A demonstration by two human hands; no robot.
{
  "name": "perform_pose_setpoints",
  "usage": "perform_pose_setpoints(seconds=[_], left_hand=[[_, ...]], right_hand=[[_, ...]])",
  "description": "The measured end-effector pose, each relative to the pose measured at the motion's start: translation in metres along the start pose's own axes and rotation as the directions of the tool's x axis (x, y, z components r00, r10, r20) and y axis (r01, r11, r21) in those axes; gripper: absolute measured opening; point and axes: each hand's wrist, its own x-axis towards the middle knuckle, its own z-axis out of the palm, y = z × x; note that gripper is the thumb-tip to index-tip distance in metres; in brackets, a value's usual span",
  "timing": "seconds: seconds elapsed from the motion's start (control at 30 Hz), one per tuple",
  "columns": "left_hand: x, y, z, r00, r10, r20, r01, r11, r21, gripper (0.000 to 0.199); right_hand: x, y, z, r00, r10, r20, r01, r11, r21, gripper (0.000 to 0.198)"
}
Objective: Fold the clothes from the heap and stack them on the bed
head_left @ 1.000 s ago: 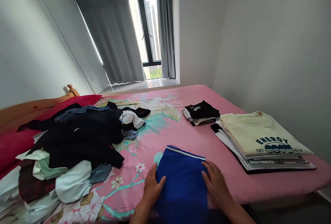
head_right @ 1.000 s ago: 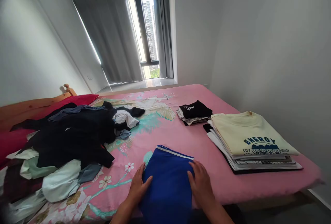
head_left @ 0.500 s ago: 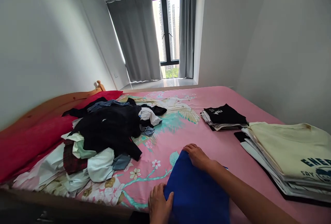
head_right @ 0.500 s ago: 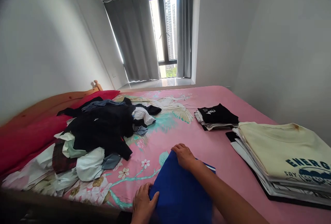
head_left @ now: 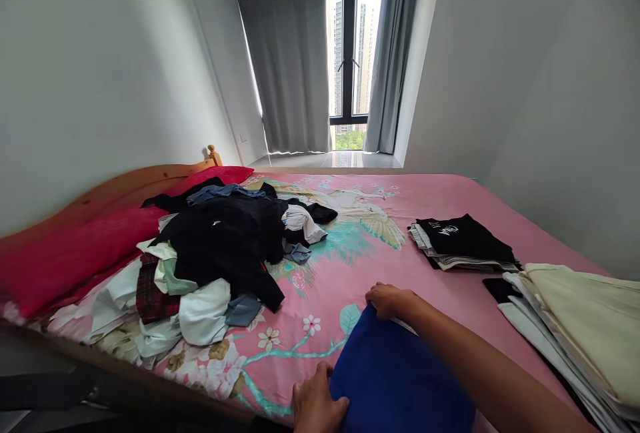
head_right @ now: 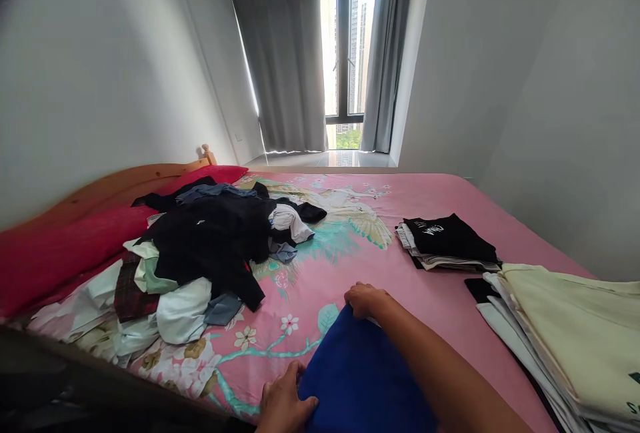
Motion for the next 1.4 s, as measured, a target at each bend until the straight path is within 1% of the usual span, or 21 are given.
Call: perform_pose_setpoints(seconds=[0.07, 0.13, 0.2, 0.27, 0.33, 0.4, 0.43, 0.5, 0.53, 0.6, 0.67, 0.73, 0.8, 0.87, 0.93, 1.07, 1.1, 1.2, 1.27, 1.33, 1.4], left_hand=[[0.007, -0.003, 0.001, 1.000, 0.012, 0.028, -0.010, 0.996, -0.084, 0.027], [0.018, -0.003, -0.008, 0.999, 0.046, 0.019, -0.039, 0.964, -0.264, 0.014], [0.031, 0.004, -0.033, 0.994, 0.096, -0.056, -0.111, 0.878, -0.467, 0.012], [0.045, 0.018, -0.071, 0.970, 0.151, -0.193, -0.236, 0.787, -0.571, 0.015], [0.058, 0.036, -0.111, 0.924, 0.207, -0.322, -0.362, 0.748, -0.556, 0.019], [0.067, 0.053, -0.141, 0.850, 0.282, -0.445, -0.477, 0.770, -0.423, 0.021], [0.071, 0.059, -0.149, 0.806, 0.319, -0.498, -0.519, 0.786, -0.337, 0.021], [0.076, 0.064, -0.148, 0.734, 0.375, -0.566, -0.559, 0.807, -0.192, 0.019], [0.078, 0.062, -0.140, 0.717, 0.391, -0.577, -0.564, 0.812, -0.151, 0.019], [0.078, 0.051, -0.113, 0.721, 0.409, -0.559, -0.561, 0.819, -0.125, 0.023], [0.073, 0.034, -0.077, 0.742, 0.426, -0.519, -0.549, 0.829, -0.105, 0.030], [0.064, 0.015, -0.039, 0.766, 0.444, -0.466, -0.540, 0.837, -0.090, 0.038], [0.051, -0.002, -0.007, 0.778, 0.462, -0.426, -0.533, 0.844, -0.057, 0.041], [0.036, -0.016, 0.017, 0.774, 0.487, -0.405, -0.529, 0.848, 0.009, 0.043], [0.020, -0.026, 0.033, 0.761, 0.520, -0.388, -0.533, 0.842, 0.083, 0.044], [-0.008, -0.045, 0.043, 0.717, 0.603, -0.350, -0.575, 0.795, 0.191, 0.040], [-0.013, -0.049, 0.042, 0.697, 0.627, -0.348, -0.594, 0.777, 0.210, 0.039], [-0.024, -0.050, 0.034, 0.625, 0.701, -0.343, -0.664, 0.709, 0.238, 0.042], [-0.026, -0.038, 0.027, 0.593, 0.739, -0.320, -0.707, 0.668, 0.234, 0.045], [-0.022, -0.017, 0.022, 0.574, 0.775, -0.265, -0.744, 0.629, 0.226, 0.047], [-0.015, 0.005, 0.020, 0.580, 0.795, -0.177, -0.761, 0.607, 0.230, 0.046]], right_hand=[[-0.007, 0.003, -0.008, 1.000, -0.001, -0.011, 0.001, 1.000, 0.003, 0.040], [-0.018, 0.009, -0.025, 0.999, -0.005, -0.050, 0.005, 1.000, 0.013, 0.037], [-0.033, 0.017, -0.053, 0.990, -0.005, -0.140, 0.008, 1.000, 0.021, 0.037], [-0.052, 0.024, -0.087, 0.958, -0.007, -0.285, 0.013, 1.000, 0.020, 0.037], [-0.071, 0.028, -0.118, 0.899, -0.020, -0.437, 0.026, 1.000, 0.008, 0.036], [-0.086, 0.032, -0.136, 0.832, -0.040, -0.553, 0.044, 0.999, -0.006, 0.033], [-0.092, 0.033, -0.138, 0.803, -0.049, -0.594, 0.053, 0.999, -0.010, 0.031], [-0.098, 0.036, -0.126, 0.760, -0.054, -0.648, 0.062, 0.998, -0.011, 0.028], [-0.100, 0.038, -0.112, 0.746, -0.049, -0.665, 0.061, 0.998, -0.006, 0.027], [-0.102, 0.041, -0.072, 0.733, -0.028, -0.680, 0.049, 0.999, 0.012, 0.025], [-0.106, 0.041, -0.021, 0.738, 0.002, -0.675, 0.030, 0.999, 0.037, 0.025], [-0.115, 0.038, 0.030, 0.748, 0.039, -0.663, 0.007, 0.998, 0.067, 0.029], [-0.125, 0.035, 0.073, 0.747, 0.080, -0.660, -0.013, 0.994, 0.106, 0.033], [-0.137, 0.032, 0.107, 0.714, 0.136, -0.687, -0.016, 0.984, 0.177, 0.036], [-0.150, 0.030, 0.130, 0.679, 0.187, -0.710, 0.000, 0.967, 0.254, 0.037], [-0.175, 0.028, 0.157, 0.661, 0.213, -0.719, 0.031, 0.950, 0.310, 0.033], [-0.180, 0.026, 0.160, 0.644, 0.221, -0.732, 0.031, 0.949, 0.314, 0.032], [-0.189, 0.011, 0.157, 0.569, 0.246, -0.785, 0.028, 0.948, 0.317, 0.032], [-0.186, -0.007, 0.145, 0.547, 0.213, -0.810, 0.047, 0.958, 0.284, 0.030], [-0.176, -0.026, 0.131, 0.569, 0.132, -0.812, 0.077, 0.974, 0.212, 0.030], [-0.162, -0.037, 0.121, 0.637, 0.029, -0.770, 0.102, 0.987, 0.122, 0.034]])
